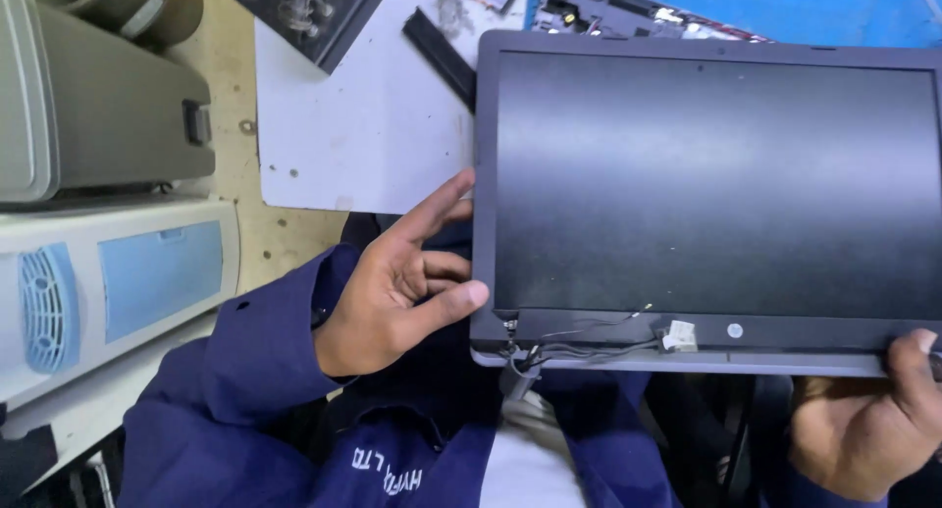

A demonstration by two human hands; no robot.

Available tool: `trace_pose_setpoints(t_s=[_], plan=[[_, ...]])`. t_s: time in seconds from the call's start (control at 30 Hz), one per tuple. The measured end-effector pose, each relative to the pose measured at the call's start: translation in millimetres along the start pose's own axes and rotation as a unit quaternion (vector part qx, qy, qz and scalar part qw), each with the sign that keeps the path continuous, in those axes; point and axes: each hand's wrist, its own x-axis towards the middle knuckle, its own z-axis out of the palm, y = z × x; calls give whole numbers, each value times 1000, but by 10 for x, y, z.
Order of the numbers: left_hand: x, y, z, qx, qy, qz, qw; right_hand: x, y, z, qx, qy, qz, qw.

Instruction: Reassembling a laptop by connecting internal cables and attaching the screen to the main body.

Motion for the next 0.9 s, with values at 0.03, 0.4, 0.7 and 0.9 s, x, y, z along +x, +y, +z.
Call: trace_pose_setpoints(t_s=[0.03,0.4,0.7,0.9], plan=[[-50,42,25,-1,10,-6,1000,39,31,-124,-6,-5,10,1000],[-215,0,86,111,26,42,993,79,373,-909,-148,-160,49,975],[-270,-34,83,352,57,114,927,-1,408,-684,-136,-216,52,966],[-275,61,129,292,93,150,940,12,419,-720,-61,-201,50,976]])
